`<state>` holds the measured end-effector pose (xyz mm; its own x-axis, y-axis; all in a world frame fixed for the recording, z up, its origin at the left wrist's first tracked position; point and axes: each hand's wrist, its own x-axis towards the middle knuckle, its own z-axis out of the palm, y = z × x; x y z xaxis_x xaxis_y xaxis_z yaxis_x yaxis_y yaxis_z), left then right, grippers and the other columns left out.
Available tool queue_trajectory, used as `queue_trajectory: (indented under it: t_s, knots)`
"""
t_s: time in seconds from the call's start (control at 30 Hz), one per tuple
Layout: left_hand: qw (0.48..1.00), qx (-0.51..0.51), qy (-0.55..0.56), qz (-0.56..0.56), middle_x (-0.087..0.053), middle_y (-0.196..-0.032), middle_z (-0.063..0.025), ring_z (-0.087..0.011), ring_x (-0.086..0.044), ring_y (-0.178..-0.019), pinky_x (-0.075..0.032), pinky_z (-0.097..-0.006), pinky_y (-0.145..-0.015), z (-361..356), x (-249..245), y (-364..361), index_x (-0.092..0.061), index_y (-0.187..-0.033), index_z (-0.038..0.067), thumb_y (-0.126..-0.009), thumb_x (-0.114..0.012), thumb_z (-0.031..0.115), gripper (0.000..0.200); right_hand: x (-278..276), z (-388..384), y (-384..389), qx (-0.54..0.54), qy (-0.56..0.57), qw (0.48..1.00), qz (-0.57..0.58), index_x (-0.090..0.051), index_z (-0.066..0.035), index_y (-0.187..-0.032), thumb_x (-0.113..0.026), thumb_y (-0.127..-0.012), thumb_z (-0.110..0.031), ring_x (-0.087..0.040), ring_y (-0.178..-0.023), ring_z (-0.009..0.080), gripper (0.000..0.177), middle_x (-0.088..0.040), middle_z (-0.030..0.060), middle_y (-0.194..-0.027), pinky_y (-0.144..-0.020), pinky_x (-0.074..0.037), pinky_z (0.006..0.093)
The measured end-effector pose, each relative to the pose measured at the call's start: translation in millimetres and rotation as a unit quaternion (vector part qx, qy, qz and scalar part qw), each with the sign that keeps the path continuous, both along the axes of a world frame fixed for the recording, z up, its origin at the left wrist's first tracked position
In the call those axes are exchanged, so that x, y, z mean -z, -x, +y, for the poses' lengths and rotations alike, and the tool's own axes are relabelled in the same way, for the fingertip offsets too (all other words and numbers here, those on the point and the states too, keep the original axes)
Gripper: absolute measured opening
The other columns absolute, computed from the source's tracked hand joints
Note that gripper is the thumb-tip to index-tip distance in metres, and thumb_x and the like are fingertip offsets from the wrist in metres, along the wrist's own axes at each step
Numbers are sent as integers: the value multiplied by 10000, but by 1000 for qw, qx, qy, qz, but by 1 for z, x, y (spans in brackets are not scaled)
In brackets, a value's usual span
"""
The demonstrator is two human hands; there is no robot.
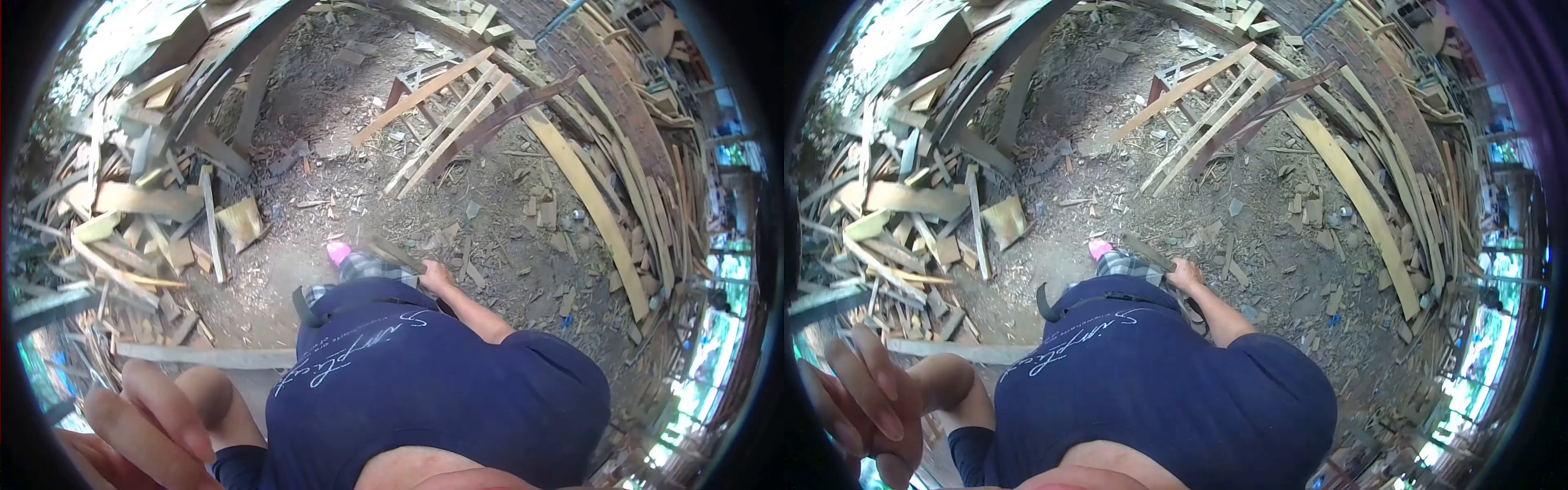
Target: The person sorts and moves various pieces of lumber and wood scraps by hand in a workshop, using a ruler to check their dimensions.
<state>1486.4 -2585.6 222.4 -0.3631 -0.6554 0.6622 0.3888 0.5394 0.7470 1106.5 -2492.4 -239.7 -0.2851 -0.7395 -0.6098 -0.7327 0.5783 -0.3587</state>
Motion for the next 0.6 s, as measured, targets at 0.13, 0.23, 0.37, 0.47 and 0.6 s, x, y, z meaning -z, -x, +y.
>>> queue_trajectory:
  t_s: [0.13, 0.23, 0.37, 0.47, 0.6]
  knots:
    - [983, 120, -91, 101, -517, -855, -110, -232, -462, -883, -335, -368, -864, -76, 2, -15, -539, -909, 167, -702, -757, 281, 321, 18, -32, -21, -31, -42, 998, 18, -658, -180, -1022, -689, -688, -408, -625, -916, 359, 406, -662, 161, -954, -767, -491, 462]
    - [995, -19, 57, -85, -445, -1071, 78, -122, -412, -941, -266, -338, -816, -131, 2, -46, -647, -1016, 395, -788, -707, 376, 236, 6, -65, -43, -40, -57, 997, 21, -639, -162, -1036, -696, -690, -381, -622, -923, 361, 413, -659, 163, -966, -777, -492, 459]
    - [965, -63, 213, -140, -413, -1248, -57, -177, -448, -953, -329, -376, -823, -222, 10, -79, -460, -1259, 83, -885, -602, 298, 455, 20, -87, -69, -14, -54, 998, -8, -616, -124, -1048, -701, -707, -307, -615, -938, 364, 396, -653, 169, -971, -786, -493, 451]
    - [958, -68, 257, -111, -405, -1277, -73, -188, -461, -973, -345, -385, -836, -263, -4, -110, -450, -1285, 67, -881, -611, 293, 490, 16, -99, -93, -17, -36, 999, -15, -587, -53, -1084, -683, -734, -246, -589, -996, 378, 411, -629, 204, -1032, -839, -477, 443]
    - [956, -61, 285, -30, -423, -1256, -82, -193, -474, -967, -356, -378, -839, -291, -24, -139, -455, -1273, 54, -883, -608, 286, 479, 15, -123, -125, 18, -34, 999, -35, -579, -14, -1101, -685, -726, -246, -569, -1043, 384, 454, -611, 233, -1069, -881, -461, 433]
